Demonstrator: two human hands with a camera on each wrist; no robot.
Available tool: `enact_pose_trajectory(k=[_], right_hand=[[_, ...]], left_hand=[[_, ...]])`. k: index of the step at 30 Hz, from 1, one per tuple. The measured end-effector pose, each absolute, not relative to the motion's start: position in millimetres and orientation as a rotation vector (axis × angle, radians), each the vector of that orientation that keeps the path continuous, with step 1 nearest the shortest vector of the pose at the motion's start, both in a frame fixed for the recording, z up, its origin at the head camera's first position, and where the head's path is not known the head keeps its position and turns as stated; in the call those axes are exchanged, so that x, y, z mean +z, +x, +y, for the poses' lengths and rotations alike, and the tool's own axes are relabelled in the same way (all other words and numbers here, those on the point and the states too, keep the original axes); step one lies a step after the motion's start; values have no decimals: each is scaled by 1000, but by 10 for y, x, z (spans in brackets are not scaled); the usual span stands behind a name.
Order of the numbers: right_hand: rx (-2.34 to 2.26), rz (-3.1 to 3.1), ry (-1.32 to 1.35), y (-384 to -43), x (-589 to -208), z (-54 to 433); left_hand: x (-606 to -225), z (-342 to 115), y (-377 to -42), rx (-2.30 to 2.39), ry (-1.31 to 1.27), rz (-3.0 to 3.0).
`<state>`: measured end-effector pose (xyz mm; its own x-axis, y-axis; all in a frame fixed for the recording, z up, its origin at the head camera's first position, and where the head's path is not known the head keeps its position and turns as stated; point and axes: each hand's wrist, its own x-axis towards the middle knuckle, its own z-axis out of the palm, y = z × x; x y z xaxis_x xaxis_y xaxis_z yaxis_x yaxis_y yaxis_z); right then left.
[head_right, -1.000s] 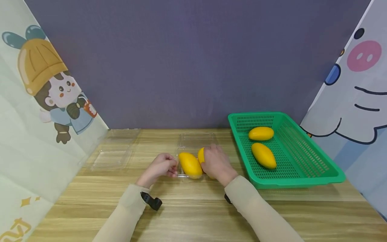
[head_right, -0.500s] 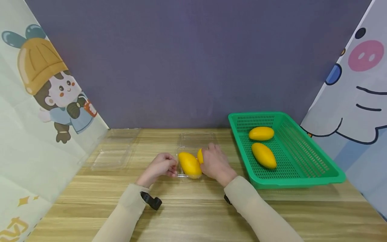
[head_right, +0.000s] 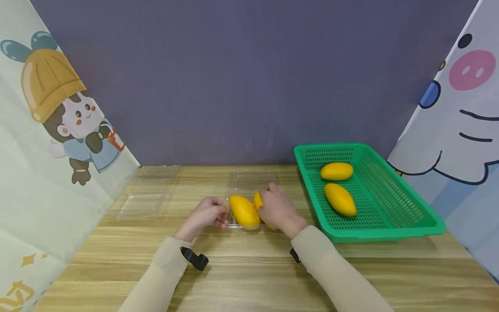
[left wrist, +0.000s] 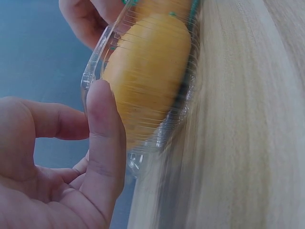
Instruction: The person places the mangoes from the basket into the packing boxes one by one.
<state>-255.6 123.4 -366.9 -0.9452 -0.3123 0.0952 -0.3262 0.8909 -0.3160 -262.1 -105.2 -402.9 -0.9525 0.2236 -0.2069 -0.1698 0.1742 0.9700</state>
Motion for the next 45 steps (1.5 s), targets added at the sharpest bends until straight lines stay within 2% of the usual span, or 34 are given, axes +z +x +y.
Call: enact_pose_trajectory(k=[23,45], right_hand=[[816,-2855,329,-2716,-3535,1408],[1181,-2879,37,-2907,-3738,1464]], left_hand=[[-4015,-1099,-2623,1825,27,2174],[-3993,-1160,-2617,1816,12,2178]])
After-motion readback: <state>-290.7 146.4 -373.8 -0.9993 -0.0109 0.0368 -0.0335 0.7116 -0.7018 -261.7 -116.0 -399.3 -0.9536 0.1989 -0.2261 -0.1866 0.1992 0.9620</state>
